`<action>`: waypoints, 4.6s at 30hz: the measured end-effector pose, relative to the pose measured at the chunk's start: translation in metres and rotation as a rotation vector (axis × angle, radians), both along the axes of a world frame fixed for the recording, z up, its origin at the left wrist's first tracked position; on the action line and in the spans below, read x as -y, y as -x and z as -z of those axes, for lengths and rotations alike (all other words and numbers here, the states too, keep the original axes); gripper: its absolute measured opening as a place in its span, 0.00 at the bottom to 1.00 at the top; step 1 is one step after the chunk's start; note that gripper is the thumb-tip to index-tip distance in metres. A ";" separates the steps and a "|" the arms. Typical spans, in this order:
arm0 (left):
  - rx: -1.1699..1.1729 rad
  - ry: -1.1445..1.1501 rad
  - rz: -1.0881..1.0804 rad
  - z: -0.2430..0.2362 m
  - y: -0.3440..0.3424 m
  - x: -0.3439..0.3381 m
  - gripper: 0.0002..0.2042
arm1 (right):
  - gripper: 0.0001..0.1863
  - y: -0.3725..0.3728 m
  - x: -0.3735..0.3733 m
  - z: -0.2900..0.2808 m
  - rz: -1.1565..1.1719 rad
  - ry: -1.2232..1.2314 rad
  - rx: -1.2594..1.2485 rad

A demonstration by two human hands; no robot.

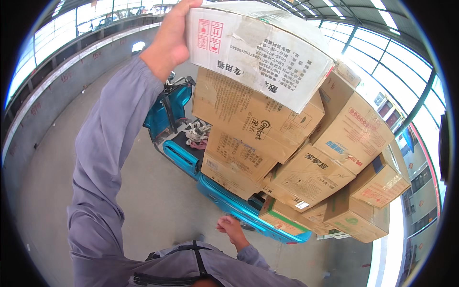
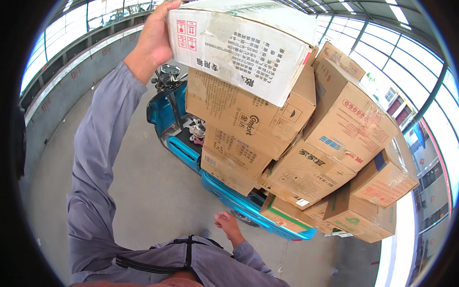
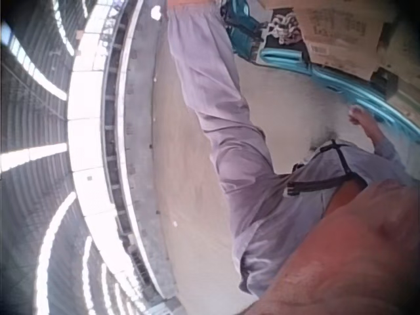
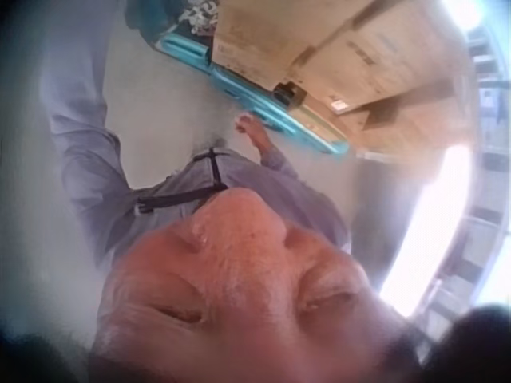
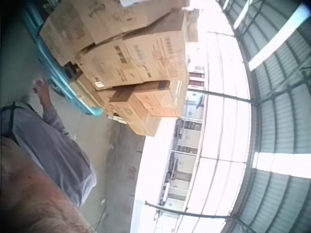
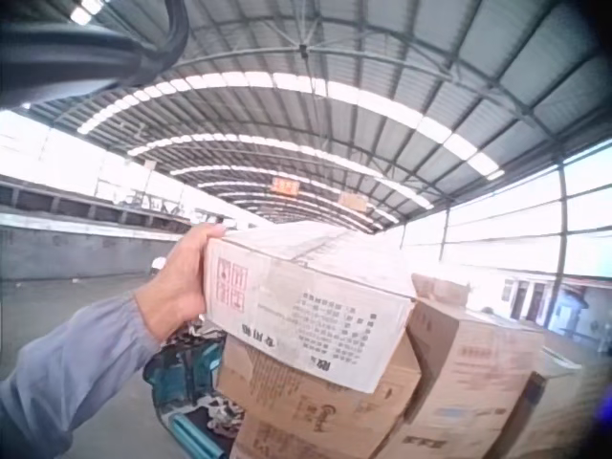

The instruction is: The person secures a stack of cardboard boxes on a blue electric tricycle by tying a cord to the frame, pulling it over the boxes, and knotting the cord to the opposite side of the frame.

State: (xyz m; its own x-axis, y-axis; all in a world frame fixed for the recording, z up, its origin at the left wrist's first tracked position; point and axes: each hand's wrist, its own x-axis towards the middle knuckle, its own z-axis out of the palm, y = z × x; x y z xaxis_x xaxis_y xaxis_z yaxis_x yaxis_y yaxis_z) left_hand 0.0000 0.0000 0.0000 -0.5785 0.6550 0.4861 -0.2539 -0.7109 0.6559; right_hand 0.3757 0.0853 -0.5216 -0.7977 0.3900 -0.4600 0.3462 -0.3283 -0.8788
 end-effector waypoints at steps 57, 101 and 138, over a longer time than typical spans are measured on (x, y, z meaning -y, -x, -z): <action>0.815 1.558 -0.258 0.585 0.312 0.306 0.17 | 0.23 0.699 -0.204 0.194 0.335 -1.089 0.426; 0.221 1.587 0.388 0.579 0.498 0.135 0.13 | 0.15 0.622 -0.227 0.208 -0.291 -0.937 0.879; -0.429 0.744 1.060 0.491 0.520 0.045 0.16 | 0.12 0.659 0.130 -0.209 0.627 0.161 -0.851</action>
State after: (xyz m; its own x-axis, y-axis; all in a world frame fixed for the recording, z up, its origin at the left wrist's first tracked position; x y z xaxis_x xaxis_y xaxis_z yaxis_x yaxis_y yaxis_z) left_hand -0.5198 -0.0450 -0.4912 0.4669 0.8696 -0.1606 -0.1328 0.2485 0.9595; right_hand -0.2828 -0.0448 -0.3125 -0.5585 0.8265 0.0709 -0.6319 -0.3685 -0.6818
